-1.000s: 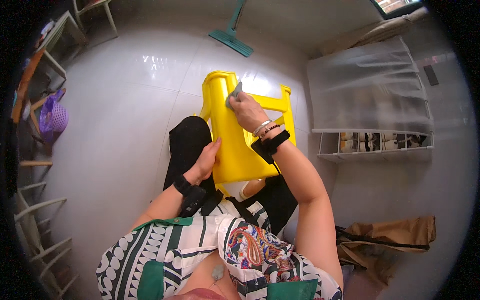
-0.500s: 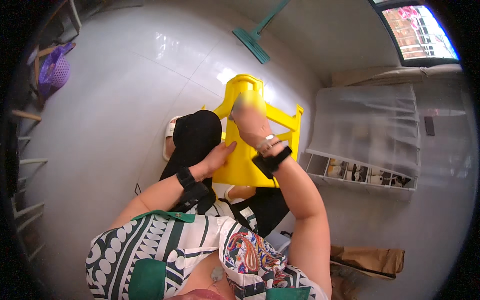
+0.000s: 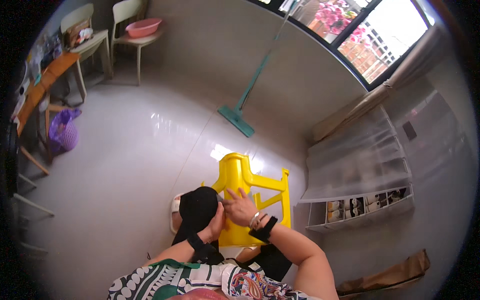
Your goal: Cleaning a small yellow plastic stool with a cloth while sitting on it.
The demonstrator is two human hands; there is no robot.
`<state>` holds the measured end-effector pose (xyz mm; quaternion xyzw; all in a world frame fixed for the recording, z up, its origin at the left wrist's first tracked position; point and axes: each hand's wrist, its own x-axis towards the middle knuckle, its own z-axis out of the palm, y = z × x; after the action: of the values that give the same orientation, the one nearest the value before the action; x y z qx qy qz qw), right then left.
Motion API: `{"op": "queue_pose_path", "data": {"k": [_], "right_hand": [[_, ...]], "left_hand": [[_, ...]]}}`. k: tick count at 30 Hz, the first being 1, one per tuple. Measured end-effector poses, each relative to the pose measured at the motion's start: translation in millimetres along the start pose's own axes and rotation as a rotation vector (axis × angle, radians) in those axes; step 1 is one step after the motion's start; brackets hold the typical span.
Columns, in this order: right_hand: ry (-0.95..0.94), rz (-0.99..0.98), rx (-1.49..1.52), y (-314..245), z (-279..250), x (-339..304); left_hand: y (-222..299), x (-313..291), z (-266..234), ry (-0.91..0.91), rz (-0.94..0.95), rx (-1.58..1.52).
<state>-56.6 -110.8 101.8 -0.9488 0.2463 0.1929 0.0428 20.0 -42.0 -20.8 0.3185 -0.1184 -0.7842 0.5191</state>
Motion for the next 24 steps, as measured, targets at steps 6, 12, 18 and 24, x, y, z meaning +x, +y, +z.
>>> {"op": "queue_pose_path", "data": {"k": [6, 12, 18, 24], "right_hand": [[0.292, 0.033, 0.211, -16, 25, -31], [0.42, 0.134, 0.754, -14, 12, -58], [0.876, -0.273, 1.061, -62, -125, -154], [1.095, -0.823, 1.272, -120, -167, -230]], "left_hand": [[9, -4, 5, -0.038, 0.064, 0.18], [0, 13, -11, -0.064, -0.016, 0.435], [-11, 14, -20, 0.045, 0.083, 0.35], [-14, 21, -14, 0.019, 0.059, 0.311]]}}
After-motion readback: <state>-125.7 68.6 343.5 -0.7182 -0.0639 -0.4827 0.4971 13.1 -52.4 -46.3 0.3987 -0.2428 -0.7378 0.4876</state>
